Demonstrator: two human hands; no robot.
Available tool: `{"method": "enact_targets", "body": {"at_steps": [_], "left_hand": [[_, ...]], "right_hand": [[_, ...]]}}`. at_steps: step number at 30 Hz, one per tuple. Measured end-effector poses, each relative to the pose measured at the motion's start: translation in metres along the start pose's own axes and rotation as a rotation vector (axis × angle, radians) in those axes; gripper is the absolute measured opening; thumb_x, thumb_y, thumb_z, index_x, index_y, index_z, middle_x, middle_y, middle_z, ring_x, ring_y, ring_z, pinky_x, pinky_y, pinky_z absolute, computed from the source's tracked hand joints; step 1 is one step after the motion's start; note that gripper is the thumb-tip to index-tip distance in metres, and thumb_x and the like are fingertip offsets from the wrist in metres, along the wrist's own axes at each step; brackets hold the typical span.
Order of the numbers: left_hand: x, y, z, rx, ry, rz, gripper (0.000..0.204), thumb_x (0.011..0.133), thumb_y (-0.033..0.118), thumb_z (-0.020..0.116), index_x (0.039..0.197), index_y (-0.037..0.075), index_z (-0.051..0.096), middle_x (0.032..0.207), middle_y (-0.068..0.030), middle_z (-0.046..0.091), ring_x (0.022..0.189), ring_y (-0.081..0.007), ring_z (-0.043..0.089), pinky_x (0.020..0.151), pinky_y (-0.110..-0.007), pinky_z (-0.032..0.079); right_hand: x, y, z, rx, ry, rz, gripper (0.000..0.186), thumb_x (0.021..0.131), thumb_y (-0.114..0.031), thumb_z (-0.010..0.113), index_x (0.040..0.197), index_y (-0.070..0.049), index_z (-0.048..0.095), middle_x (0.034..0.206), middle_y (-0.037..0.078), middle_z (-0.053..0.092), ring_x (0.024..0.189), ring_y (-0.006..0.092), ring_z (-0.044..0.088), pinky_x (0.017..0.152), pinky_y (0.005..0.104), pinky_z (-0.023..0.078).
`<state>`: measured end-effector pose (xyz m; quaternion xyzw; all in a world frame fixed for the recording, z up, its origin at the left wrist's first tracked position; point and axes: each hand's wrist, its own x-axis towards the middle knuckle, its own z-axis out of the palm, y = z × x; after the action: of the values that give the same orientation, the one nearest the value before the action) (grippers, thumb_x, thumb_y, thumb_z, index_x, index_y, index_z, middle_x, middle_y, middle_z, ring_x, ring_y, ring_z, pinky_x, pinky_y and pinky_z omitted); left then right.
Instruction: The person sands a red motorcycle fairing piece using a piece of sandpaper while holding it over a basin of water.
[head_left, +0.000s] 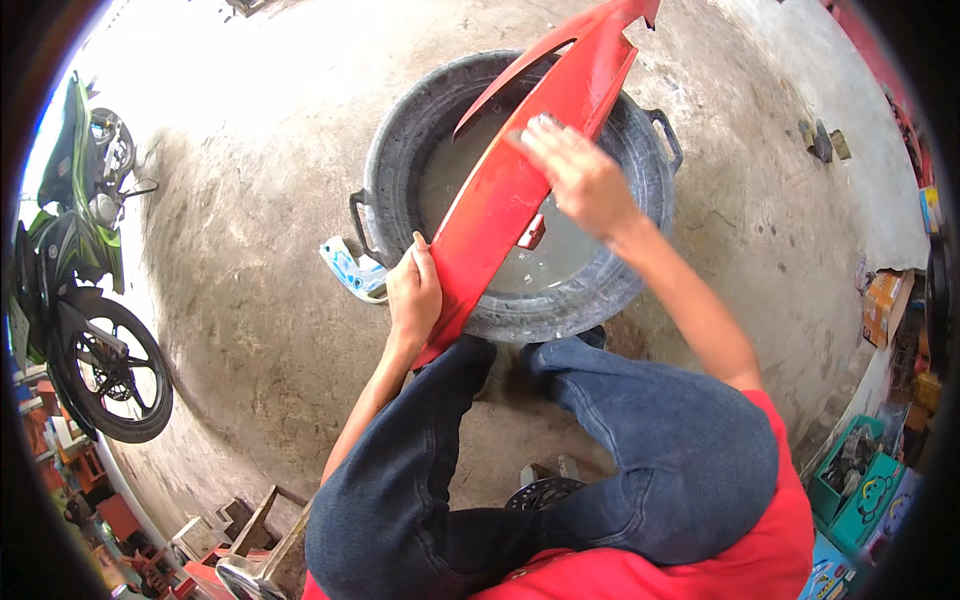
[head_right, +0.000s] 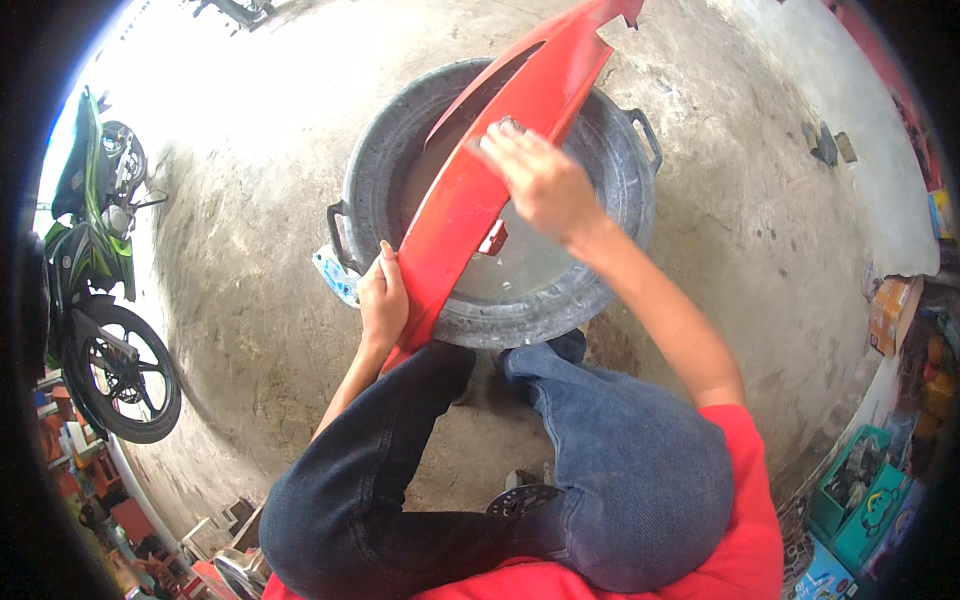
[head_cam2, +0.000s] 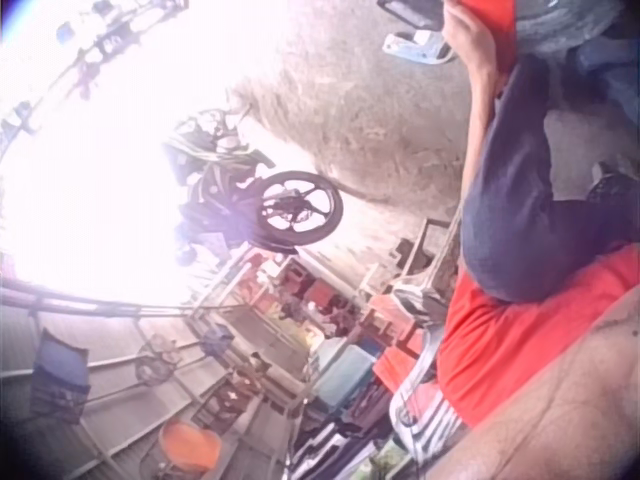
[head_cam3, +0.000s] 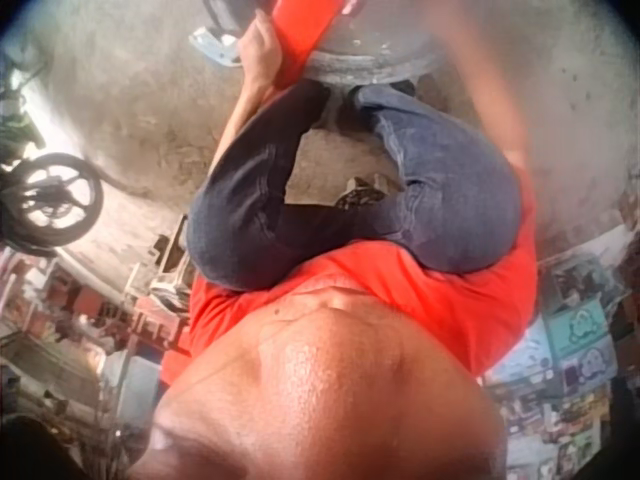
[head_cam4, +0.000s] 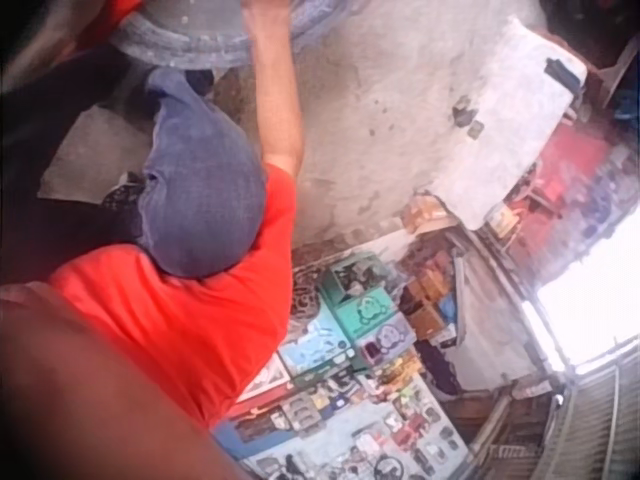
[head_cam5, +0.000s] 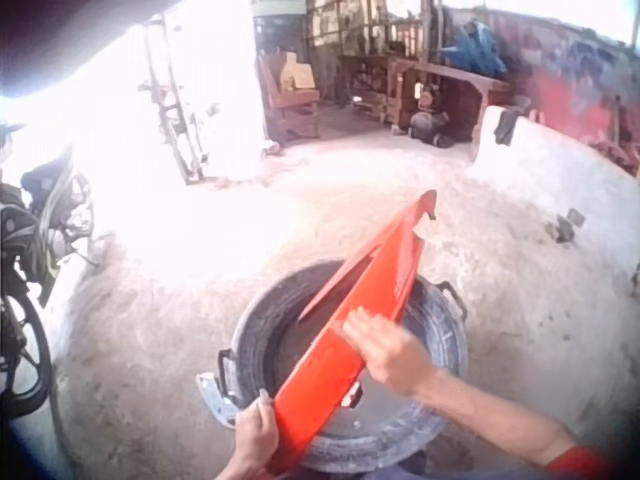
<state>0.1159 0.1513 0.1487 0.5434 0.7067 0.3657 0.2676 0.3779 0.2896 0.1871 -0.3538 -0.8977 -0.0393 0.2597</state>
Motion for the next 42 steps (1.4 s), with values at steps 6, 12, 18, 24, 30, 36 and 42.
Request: {"method": "enact_targets", "body": {"at_steps": [6, 12, 18, 24, 30, 36, 42], "left_hand": [[-0.001, -0.004, 0.004, -0.03, 0.037, 0.069, 0.047, 0.115, 0.027, 0.042, 0.086, -0.005, 0.062, 0.069, -0.0271, 0.06, 0.061, -0.0434, 0.057, 0.06, -0.05, 0.043], [-0.003, -0.004, 0.003, -0.006, -0.006, -0.024, 0.05, 0.116, 0.029, 0.04, 0.09, -0.006, 0.062, 0.072, -0.0217, 0.061, 0.064, -0.0298, 0.054, 0.065, -0.045, 0.044], [-0.002, -0.003, 0.002, -0.038, -0.004, -0.009, 0.05, 0.116, 0.029, 0.04, 0.086, -0.005, 0.059, 0.067, -0.0192, 0.056, 0.061, -0.0277, 0.048, 0.062, -0.045, 0.042], [-0.001, -0.005, 0.005, -0.039, -0.01, 0.019, 0.049, 0.116, 0.028, 0.041, 0.084, -0.005, 0.058, 0.066, -0.0189, 0.054, 0.059, -0.028, 0.046, 0.061, -0.045, 0.041], [-0.002, -0.004, 0.002, -0.07, 0.004, 0.021, 0.05, 0.116, 0.029, 0.04, 0.087, -0.006, 0.059, 0.069, -0.0223, 0.057, 0.061, -0.0326, 0.05, 0.062, -0.047, 0.041], [-0.002, -0.008, 0.004, -0.051, 0.006, 0.032, 0.05, 0.116, 0.029, 0.039, 0.087, -0.006, 0.06, 0.068, -0.023, 0.057, 0.061, -0.0332, 0.051, 0.063, -0.047, 0.041], [-0.001, -0.002, 0.003, -0.039, 0.011, 0.032, 0.049, 0.116, 0.029, 0.04, 0.086, -0.006, 0.059, 0.066, -0.0215, 0.054, 0.059, -0.0314, 0.047, 0.062, -0.047, 0.041]], "right_hand": [[-0.001, -0.005, 0.002, -0.014, 0.01, -0.062, 0.04, 0.101, -0.014, 0.059, 0.139, 0.001, 0.063, 0.144, 0.02, 0.064, 0.136, 0.0317, 0.061, 0.117, 0.0464, 0.047], [-0.006, -0.043, -0.001, 0.11, -0.06, -0.162, 0.041, 0.097, -0.011, 0.061, 0.136, 0.0, 0.066, 0.135, 0.02, 0.069, 0.131, 0.0317, 0.064, 0.116, 0.045, 0.048], [0.035, 0.029, -0.036, 0.128, 0.392, 0.287, 0.04, 0.099, -0.003, 0.06, 0.138, -0.004, 0.066, 0.138, 0.018, 0.068, 0.13, 0.0354, 0.064, 0.113, 0.0445, 0.05], [-0.004, -0.013, 0.013, -0.008, 0.019, -0.012, 0.048, 0.098, -0.009, 0.052, 0.144, 0.003, 0.059, 0.146, 0.021, 0.062, 0.142, 0.0344, 0.055, 0.12, 0.0472, 0.042], [0.006, -0.013, -0.001, 0.001, -0.103, -0.114, 0.051, 0.096, -0.011, 0.051, 0.144, 0.005, 0.058, 0.147, 0.025, 0.06, 0.143, 0.0365, 0.054, 0.122, 0.0488, 0.04], [-0.018, -0.066, 0.005, 0.162, -0.21, -0.232, 0.054, 0.095, -0.013, 0.051, 0.147, 0.001, 0.057, 0.148, 0.023, 0.06, 0.143, 0.0356, 0.054, 0.123, 0.0491, 0.039], [0.005, 0.012, 0.008, 0.054, -0.032, 0.039, 0.056, 0.095, -0.006, 0.051, 0.151, 0.002, 0.053, 0.151, 0.024, 0.057, 0.147, 0.0381, 0.048, 0.126, 0.0495, 0.034]]}}
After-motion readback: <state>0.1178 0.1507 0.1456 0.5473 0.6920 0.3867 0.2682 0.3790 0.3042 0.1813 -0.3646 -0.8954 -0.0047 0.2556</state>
